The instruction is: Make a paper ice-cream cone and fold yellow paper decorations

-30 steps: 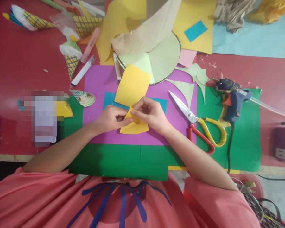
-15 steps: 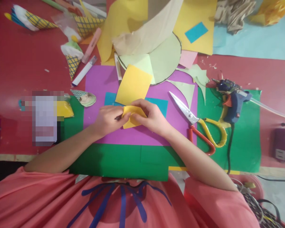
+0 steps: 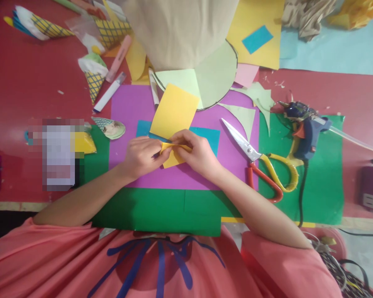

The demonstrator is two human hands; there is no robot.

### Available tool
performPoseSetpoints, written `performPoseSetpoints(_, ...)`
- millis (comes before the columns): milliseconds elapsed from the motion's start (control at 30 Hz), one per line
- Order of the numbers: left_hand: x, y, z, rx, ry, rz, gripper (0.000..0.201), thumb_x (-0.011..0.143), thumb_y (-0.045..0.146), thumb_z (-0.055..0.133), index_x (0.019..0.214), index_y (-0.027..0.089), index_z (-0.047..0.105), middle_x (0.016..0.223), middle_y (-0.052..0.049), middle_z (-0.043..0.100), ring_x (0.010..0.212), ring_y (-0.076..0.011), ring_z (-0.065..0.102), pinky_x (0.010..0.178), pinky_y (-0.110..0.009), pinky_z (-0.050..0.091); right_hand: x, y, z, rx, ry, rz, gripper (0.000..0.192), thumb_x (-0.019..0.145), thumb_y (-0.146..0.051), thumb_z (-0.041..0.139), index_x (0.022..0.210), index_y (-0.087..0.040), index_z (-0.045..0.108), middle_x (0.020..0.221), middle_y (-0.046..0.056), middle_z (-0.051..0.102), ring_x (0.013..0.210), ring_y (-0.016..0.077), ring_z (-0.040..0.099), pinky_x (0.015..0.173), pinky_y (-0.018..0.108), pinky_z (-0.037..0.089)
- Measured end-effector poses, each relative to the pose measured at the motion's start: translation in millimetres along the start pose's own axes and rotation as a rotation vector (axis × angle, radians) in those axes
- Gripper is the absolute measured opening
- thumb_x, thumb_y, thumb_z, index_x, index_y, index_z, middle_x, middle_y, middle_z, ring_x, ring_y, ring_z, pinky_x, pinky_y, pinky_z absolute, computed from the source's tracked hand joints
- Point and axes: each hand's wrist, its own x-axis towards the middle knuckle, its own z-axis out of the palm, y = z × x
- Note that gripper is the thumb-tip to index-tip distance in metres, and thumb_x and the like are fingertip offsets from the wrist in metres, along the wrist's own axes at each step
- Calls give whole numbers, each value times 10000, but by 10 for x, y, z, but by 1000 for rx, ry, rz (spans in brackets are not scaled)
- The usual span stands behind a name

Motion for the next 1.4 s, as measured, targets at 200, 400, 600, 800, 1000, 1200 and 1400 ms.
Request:
performPoseSetpoints(200,-14,7,25,-52,-18,-53,391,915,255,541,554,192,405,442,48,453,425,-83,427,508,-277,276,-9,25,6,-7,10,-20,253,754,-56,515,956,-182,600,915,27,692,874,147,680,791,296,546)
performPoseSetpoints(400,-28,-27,47,-156,-64,-143,417,914,312,528,535,193,401,444,44,458,423,-85,415,498,-271,280,-25,-43,-24,51,-21,-8,183,797,-202,623,979,-184,620,887,24,699,819,157,672,725,288,537)
performPoseSetpoints(600,-21,-55,36,-191,-58,-215,424,936,331,518,541,184,463,456,34,508,426,-89,453,487,-262,298,-14,-39,-82,335,18,121,454,946,-563,419,958,-204,696,995,52,709,975,189,662,852,328,524)
performPoseSetpoints(800,-13,-69,11,-243,-25,-221,270,946,310,518,776,175,678,654,-6,712,549,-106,619,547,-242,412,5,-80,-80,312,-36,125,286,861,-472,641,939,-204,703,928,34,713,886,167,663,816,307,529)
performPoseSetpoints(1000,-32,-85,11,-244,-56,-241,292,951,344,502,814,190,710,685,-13,730,575,-114,636,565,-247,427,7,-127,-63,343,-46,145,331,805,-497,698,903,-182,671,874,29,706,815,145,664,737,275,542)
performPoseSetpoints(1200,-36,-91,3,-277,-46,-253,263,937,323,508,831,186,706,697,-17,735,605,-129,658,585,-250,449,-11,-90,-24,376,-63,150,330,758,-419,769,934,-166,650,895,33,692,817,134,660,726,257,541)
performPoseSetpoints(1400,-34,-93,-2,-291,-31,-217,264,940,319,505,817,181,694,713,-15,736,628,-122,662,590,-238,453,-18,-32,0,322,-32,94,311,768,-397,765,941,-166,650,865,21,669,774,119,643,712,255,533)
